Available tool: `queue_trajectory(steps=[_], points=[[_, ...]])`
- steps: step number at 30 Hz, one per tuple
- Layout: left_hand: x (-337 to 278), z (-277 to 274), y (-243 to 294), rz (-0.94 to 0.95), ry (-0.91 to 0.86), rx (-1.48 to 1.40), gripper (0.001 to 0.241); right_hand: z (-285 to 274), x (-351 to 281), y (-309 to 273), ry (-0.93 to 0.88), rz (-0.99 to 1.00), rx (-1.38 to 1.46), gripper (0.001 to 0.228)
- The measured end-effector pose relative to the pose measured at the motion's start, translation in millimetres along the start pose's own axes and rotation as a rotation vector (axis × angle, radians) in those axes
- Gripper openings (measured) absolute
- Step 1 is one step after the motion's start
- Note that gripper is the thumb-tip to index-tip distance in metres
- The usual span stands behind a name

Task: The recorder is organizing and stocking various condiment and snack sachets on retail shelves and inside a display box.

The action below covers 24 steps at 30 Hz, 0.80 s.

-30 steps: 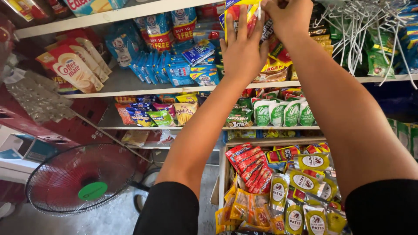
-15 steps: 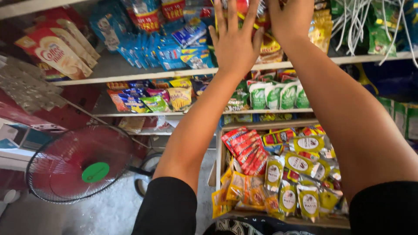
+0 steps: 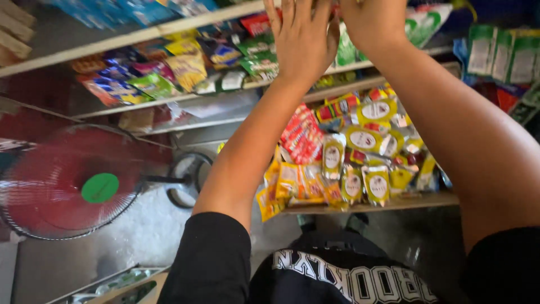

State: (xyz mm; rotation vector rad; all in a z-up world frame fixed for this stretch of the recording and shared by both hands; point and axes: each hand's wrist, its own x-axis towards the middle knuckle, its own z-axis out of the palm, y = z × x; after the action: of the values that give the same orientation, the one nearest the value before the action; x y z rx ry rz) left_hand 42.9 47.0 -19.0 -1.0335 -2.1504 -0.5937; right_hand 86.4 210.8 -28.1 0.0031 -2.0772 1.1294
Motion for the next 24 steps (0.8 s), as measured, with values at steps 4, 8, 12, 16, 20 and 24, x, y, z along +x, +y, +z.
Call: queue_trajectory(steps=[4,8,12,16,20,24], points=[[-27,16,22,0.03,-0.049,-0.085,0.052,-19,-48,31,0.028,-0.041,-0.411,0.015],[-68,63,34,0.053,-0.09,-0.199,0.053,-35,-92,38,0.006,-0.03,-0.291,0.017],[-127,126,37,-0.062,-0.327,-0.244,0.045,-33,-150,99,-0.128,0.08,-0.244,0.021],[-174,166,37,-0.187,-0.597,-0.25,0.048,-22,-202,136,-0.206,0.143,-0.276,0.02],[-217,204,32,-0.262,-0.854,-0.159,0.047,-4,-248,160,-0.345,0.29,-0.35,0.031],[-252,239,26,-0.329,-1.0,-0.091,0.053,19,-286,191,-0.591,0.335,-0.67,0.057]])
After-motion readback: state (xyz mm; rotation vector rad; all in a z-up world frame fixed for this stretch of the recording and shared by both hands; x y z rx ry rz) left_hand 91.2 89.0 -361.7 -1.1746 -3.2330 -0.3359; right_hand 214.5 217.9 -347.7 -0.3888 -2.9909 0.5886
